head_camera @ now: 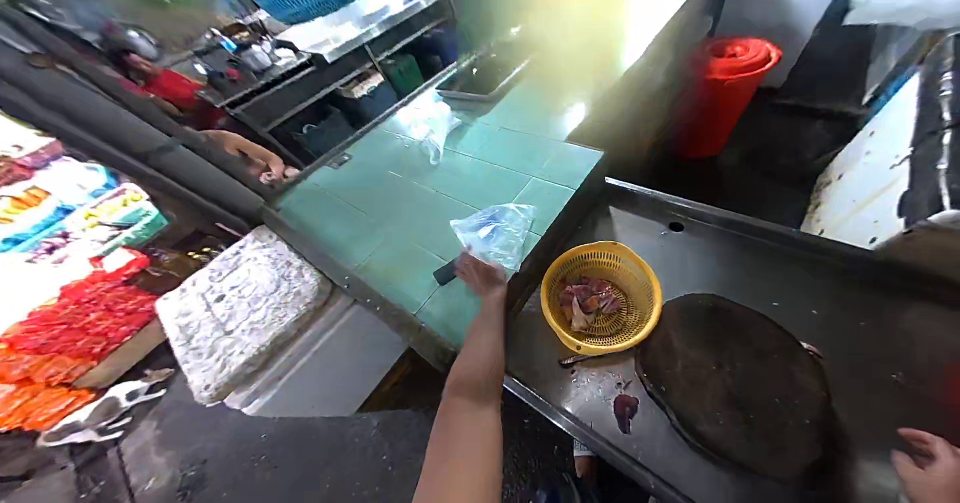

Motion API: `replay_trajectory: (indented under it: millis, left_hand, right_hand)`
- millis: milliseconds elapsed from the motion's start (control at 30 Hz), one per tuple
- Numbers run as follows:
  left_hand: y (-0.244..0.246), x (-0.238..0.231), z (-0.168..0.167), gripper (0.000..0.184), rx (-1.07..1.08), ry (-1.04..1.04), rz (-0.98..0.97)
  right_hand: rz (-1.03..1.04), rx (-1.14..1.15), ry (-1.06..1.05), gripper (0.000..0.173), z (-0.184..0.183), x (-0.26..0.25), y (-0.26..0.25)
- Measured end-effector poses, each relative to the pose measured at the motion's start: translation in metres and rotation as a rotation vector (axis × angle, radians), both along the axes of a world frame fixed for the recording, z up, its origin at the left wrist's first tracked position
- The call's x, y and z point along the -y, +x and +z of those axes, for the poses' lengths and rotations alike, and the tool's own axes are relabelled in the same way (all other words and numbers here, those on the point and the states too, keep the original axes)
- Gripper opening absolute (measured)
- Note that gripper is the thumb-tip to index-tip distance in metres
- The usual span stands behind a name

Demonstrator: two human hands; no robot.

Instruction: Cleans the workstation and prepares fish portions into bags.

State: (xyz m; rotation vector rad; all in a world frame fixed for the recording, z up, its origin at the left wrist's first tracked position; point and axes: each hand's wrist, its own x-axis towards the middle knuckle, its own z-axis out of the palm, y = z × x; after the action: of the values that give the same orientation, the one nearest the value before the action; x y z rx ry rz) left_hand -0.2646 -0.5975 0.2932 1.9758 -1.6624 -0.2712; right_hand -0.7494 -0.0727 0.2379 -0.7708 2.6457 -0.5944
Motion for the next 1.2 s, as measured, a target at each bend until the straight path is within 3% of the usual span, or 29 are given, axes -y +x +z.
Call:
replay_trajectory:
  millis: [33,167,267,367,433,500,533,600,633,667,767,833,867,967,1000,1033,1067,1133,1200]
  left_hand:
    - [0.010,0.023,-0.002,0.076,0.064,0.022,0.010]
    - [0.050,0.065,0.006,0.025,0.376,0.185,-0.238]
    - [0.063,0.063,0.030,0.025,0.416,0.035,-0.486]
    - [0.055,0.019,0.049,0.034,0.278,-0.141,-0.674]
    - [0.043,-0.015,0.062,0.034,0.160,-0.136,-0.775]
    - [0.031,-0.045,0.068,0.033,-0.053,-0.005,-0.852]
    - [0.026,-0.058,0.067,0.033,-0.191,0.123,-0.857]
    - [0.026,-0.075,0.061,0.043,-0.392,0.350,-0.845]
    - [0.028,-0.080,0.056,0.052,-0.442,0.429,-0.856]
    - [0.031,-0.086,0.048,0.055,-0.447,0.467,-0.878]
    - [0.034,-0.109,0.007,0.055,-0.231,0.326,-0.884]
    - [0.033,-0.129,-0.024,0.052,-0.289,0.429,-0.801]
    - [0.029,-0.142,-0.035,0.050,-0.457,0.580,-0.763]
    - [0.011,-0.189,-0.052,0.039,-1.395,1.153,-0.592]
    - [0.004,-0.204,-0.060,0.028,-1.528,1.258,-0.558]
    - [-0.002,-0.216,-0.069,0.020,-1.500,1.307,-0.578]
    - [-0.007,-0.224,-0.080,0.019,-1.334,1.327,-0.668]
    - [-0.011,-0.230,-0.102,0.025,-0.841,1.390,-0.862]
    - [-0.011,-0.233,-0.117,0.036,-0.592,1.522,-0.928]
  right_hand:
    - [0.094,-0.006,-0.049,0.041,-0.008,0.021,0.016]
    - [0.411,0.146,-0.112,0.036,0.006,0.140,0.124]
    - [0.736,0.275,-0.318,0.032,0.032,0.235,0.211]
    - [0.898,0.296,-0.615,0.036,0.064,0.310,0.291]
    - [0.814,0.226,-0.673,0.055,0.077,0.352,0.336]
    - [0.705,0.226,-0.633,0.067,0.079,0.382,0.361]
    - [0.648,0.238,-0.633,0.057,0.075,0.389,0.365]
    - [0.535,0.279,-0.595,0.029,0.063,0.390,0.359]
    - [0.484,0.271,-0.562,0.025,0.053,0.383,0.348]
    - [0.441,0.240,-0.529,0.026,0.042,0.370,0.336]
    - [0.357,0.100,-0.412,0.040,0.020,0.307,0.291]
    - [0.319,0.162,-0.349,0.045,0.020,0.259,0.268]
    - [0.296,0.243,-0.313,0.049,0.021,0.237,0.259]
    - [0.189,0.481,-0.101,0.056,0.006,0.176,0.241]
    - [0.124,0.564,-0.036,0.058,-0.002,0.156,0.237]
    - [0.026,0.672,-0.018,0.060,-0.008,0.138,0.235]
    - [-0.087,0.796,-0.074,0.062,-0.009,0.123,0.234]
    - [-0.224,1.089,-0.360,0.064,0.002,0.106,0.235]
    - [-0.267,1.273,-0.603,0.056,0.008,0.108,0.241]
